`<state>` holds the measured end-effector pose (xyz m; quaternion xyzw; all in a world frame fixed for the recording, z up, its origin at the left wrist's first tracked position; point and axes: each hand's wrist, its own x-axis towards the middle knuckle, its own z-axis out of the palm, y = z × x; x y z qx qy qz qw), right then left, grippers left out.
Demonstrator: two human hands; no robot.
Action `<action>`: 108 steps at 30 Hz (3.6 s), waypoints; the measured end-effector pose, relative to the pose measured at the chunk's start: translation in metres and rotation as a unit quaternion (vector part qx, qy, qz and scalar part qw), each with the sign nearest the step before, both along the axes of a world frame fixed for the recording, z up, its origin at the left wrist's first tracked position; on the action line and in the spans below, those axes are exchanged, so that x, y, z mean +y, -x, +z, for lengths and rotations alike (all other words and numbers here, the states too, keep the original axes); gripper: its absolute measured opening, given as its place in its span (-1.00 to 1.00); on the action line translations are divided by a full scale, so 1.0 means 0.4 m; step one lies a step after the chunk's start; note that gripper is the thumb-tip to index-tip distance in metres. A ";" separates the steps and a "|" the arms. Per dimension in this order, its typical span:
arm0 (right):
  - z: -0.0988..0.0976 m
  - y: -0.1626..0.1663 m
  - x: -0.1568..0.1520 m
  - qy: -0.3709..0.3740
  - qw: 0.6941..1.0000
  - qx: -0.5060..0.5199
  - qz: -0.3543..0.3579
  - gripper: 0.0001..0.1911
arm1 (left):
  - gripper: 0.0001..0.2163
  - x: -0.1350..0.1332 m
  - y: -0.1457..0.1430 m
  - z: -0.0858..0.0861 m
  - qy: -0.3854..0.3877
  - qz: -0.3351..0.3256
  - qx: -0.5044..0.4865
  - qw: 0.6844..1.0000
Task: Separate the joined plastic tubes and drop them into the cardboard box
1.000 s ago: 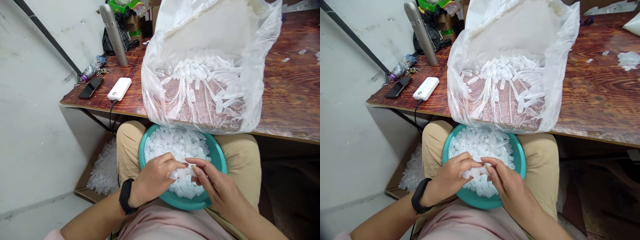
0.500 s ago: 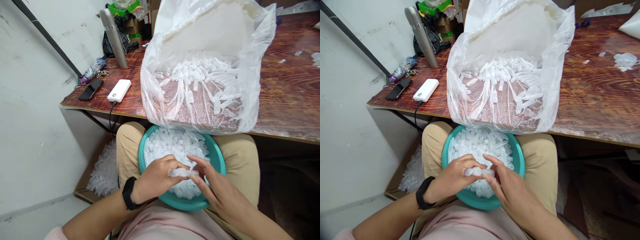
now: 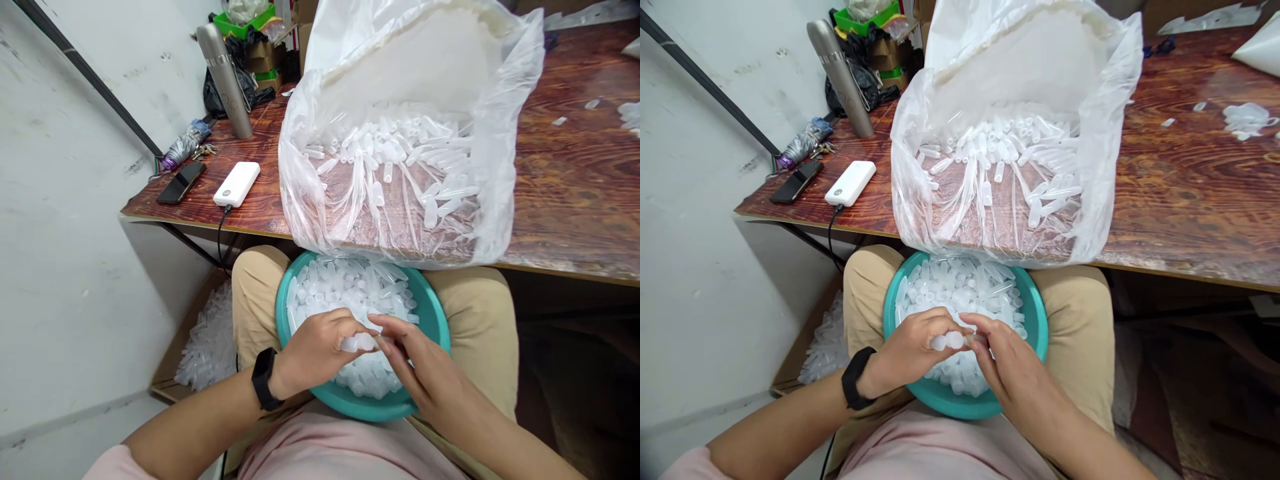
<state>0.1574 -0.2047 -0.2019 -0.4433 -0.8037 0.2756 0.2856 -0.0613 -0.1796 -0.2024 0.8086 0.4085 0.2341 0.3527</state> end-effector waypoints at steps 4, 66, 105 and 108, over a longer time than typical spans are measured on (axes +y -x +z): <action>-0.011 -0.007 0.035 0.123 0.992 -0.001 -0.036 -0.62 | -0.82 0.069 0.005 -0.006 -0.053 -0.033 0.125 0.990; -0.004 0.062 -0.040 -0.026 0.983 0.121 -0.136 -0.65 | -0.71 -0.074 -0.069 0.040 0.293 0.262 -0.493 0.777; -0.041 0.044 0.009 0.154 0.982 0.083 -0.074 -0.60 | -0.69 0.024 -0.066 -0.008 0.305 0.191 -0.393 0.846; -0.068 0.021 0.048 0.035 0.991 -0.132 -0.014 -0.65 | -0.86 0.123 -0.045 -0.011 0.134 0.101 -0.135 0.976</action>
